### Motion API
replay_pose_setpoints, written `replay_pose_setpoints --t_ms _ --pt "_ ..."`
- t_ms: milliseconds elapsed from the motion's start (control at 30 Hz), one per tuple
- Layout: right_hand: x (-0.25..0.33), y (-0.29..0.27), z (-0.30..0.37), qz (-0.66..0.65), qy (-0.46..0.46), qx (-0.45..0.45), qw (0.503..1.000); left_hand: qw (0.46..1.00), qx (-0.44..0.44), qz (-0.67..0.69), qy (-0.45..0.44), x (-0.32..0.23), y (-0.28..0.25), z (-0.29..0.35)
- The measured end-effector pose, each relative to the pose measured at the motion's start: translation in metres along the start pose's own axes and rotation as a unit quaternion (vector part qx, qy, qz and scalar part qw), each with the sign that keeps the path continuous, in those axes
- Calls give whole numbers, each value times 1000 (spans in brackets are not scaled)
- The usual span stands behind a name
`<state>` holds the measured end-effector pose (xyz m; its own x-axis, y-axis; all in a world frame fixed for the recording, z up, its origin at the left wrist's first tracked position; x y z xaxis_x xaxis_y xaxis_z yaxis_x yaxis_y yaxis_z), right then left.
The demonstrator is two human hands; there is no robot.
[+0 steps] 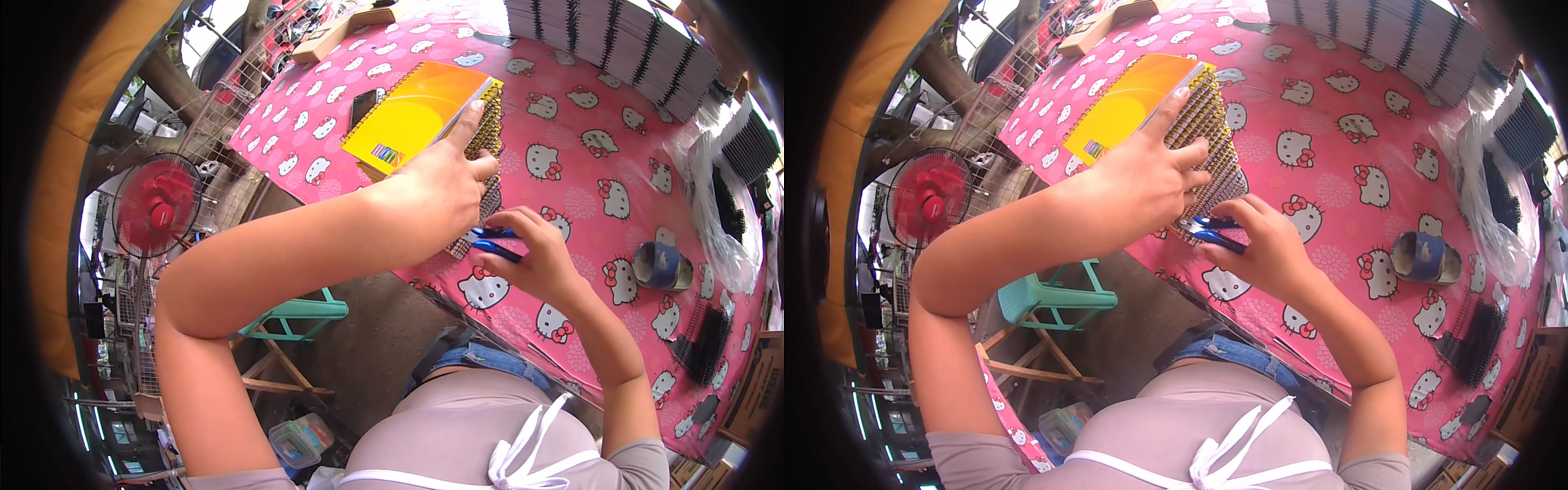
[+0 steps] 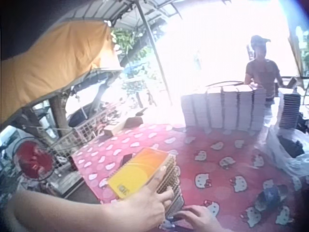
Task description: The person uses a small blue tool to trim or crimp the metal spiral binding on a stack of yellow notebooks, then places the notebooks on a table.
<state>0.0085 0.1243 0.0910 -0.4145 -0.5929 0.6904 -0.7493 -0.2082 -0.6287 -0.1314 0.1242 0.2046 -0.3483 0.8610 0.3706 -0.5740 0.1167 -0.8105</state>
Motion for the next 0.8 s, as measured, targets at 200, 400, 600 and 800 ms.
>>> replay_pose_setpoints --t_ms 200,400,600,800 --pt "3 7 4 182 -129 -118 968 1000 6 21 -6 0 -7 -1" --pt "-15 11 1 -377 307 242 839 997 70 29 -16 1 -9 -6" --pt "-11 11 9 -97 86 99 987 992 122 -41 8 -9 -8 -13" --pt "0 7 12 205 -125 -151 959 987 150 52 7 -6 -4 -17"
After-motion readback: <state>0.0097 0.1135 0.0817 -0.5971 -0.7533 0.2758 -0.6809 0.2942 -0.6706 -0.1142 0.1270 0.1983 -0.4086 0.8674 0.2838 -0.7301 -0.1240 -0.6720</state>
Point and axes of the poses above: each hand's wrist, its own z-axis away from the middle knuckle, its own y-axis out of the palm, x = y × z, the point moved 3 cm from there along -z, towards the middle knuckle, and after that the axes turned 14 degrees about z, right-handed, at the moved point
